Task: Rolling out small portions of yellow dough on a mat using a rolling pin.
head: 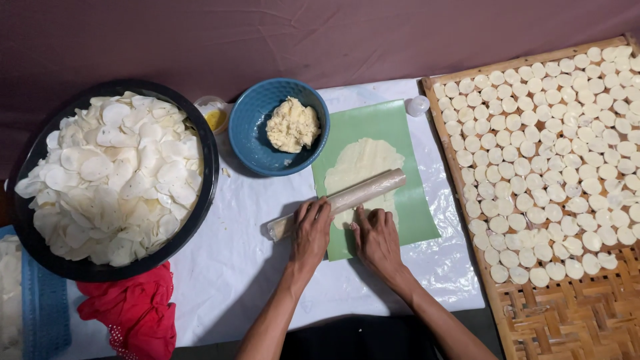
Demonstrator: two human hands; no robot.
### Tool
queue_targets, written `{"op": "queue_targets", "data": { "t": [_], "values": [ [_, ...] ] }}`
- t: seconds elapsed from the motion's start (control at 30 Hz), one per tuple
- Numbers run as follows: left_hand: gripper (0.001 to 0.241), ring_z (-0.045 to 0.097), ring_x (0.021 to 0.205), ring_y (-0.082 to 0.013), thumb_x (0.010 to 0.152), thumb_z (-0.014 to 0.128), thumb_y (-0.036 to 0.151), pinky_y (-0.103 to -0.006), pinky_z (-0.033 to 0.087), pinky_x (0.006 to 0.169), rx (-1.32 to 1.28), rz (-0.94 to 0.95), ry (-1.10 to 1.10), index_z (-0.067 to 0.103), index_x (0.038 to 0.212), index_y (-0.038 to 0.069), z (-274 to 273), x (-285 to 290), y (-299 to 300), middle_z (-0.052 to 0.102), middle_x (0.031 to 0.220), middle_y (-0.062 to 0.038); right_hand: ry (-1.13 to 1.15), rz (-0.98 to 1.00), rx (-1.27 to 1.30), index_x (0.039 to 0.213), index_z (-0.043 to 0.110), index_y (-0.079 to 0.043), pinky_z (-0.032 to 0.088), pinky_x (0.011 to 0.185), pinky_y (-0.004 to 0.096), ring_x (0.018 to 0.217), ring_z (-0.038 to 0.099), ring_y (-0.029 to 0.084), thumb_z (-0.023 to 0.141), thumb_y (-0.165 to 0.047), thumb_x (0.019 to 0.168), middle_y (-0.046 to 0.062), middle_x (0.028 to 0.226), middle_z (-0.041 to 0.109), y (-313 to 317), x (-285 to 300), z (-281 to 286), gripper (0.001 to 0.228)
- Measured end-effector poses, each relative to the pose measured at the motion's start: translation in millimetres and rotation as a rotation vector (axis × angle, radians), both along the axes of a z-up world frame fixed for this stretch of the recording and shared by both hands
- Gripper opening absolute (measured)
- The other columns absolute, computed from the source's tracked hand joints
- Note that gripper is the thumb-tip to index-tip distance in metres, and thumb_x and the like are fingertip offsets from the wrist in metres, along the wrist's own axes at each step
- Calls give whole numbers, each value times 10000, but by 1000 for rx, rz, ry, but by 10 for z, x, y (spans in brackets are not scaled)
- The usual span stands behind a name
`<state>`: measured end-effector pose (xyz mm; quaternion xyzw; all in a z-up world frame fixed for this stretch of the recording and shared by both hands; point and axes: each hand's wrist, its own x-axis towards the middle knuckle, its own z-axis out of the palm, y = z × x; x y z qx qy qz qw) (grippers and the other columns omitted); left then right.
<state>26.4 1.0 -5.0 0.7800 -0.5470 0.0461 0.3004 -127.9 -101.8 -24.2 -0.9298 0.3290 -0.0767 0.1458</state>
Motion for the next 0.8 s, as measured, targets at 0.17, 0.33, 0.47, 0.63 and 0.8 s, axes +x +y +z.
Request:
{"op": "queue_targets", "data": {
  "t": [0.17, 0.33, 0.47, 0.63, 0.8],
  "values": [
    [317, 607, 1188, -338, 885, 705, 7, -421, 506, 1000, -11, 18, -152, 652, 1197, 30, -23, -149, 101, 665, 1271, -157, -146, -77, 61, 1395, 629, -146, 452, 873, 400, 957, 520, 301, 550, -268, 988, 85, 974, 491, -8, -32, -145, 432],
    [366, 607, 1197, -335, 847, 712, -26, -430, 516, 994, 14, 46, -197, 654, 1204, 26, 20, -189, 92, 671, 1280, -155, -330, -204, 191, 1265, 734, -113, 473, 872, 386, 973, 552, 283, 629, -197, 958, 89, 998, 529, -74, -76, -105, 335],
    [147, 673, 1073, -297, 974, 689, 210, -397, 537, 909, -57, 62, -158, 707, 1000, 66, 131, -148, -1, 733, 1112, -113, -507, -200, -6, 1153, 743, -121, 496, 826, 430, 923, 580, 330, 656, -122, 921, 103, 959, 518, -400, 55, 119, 247],
    [231, 686, 947, -256, 935, 736, 338, -374, 521, 819, -33, 64, -132, 670, 868, 127, 11, 50, -277, 723, 931, -42, -502, -81, -191, 1226, 667, -76, 510, 860, 436, 1033, 584, 352, 647, -191, 975, 139, 1088, 543, -919, 530, 430, 277],
    [569, 445, 1437, -424, 1070, 465, 465, -645, 254, 1173, 155, 152, -220, 590, 1347, -16, -11, 17, -287, 536, 1448, -293, 16, 19, -167, 1577, 415, -151, 214, 1257, 448, 1538, 307, 326, 285, -540, 1092, 184, 1604, 398, -1039, 571, 190, 635]
  ]
}}
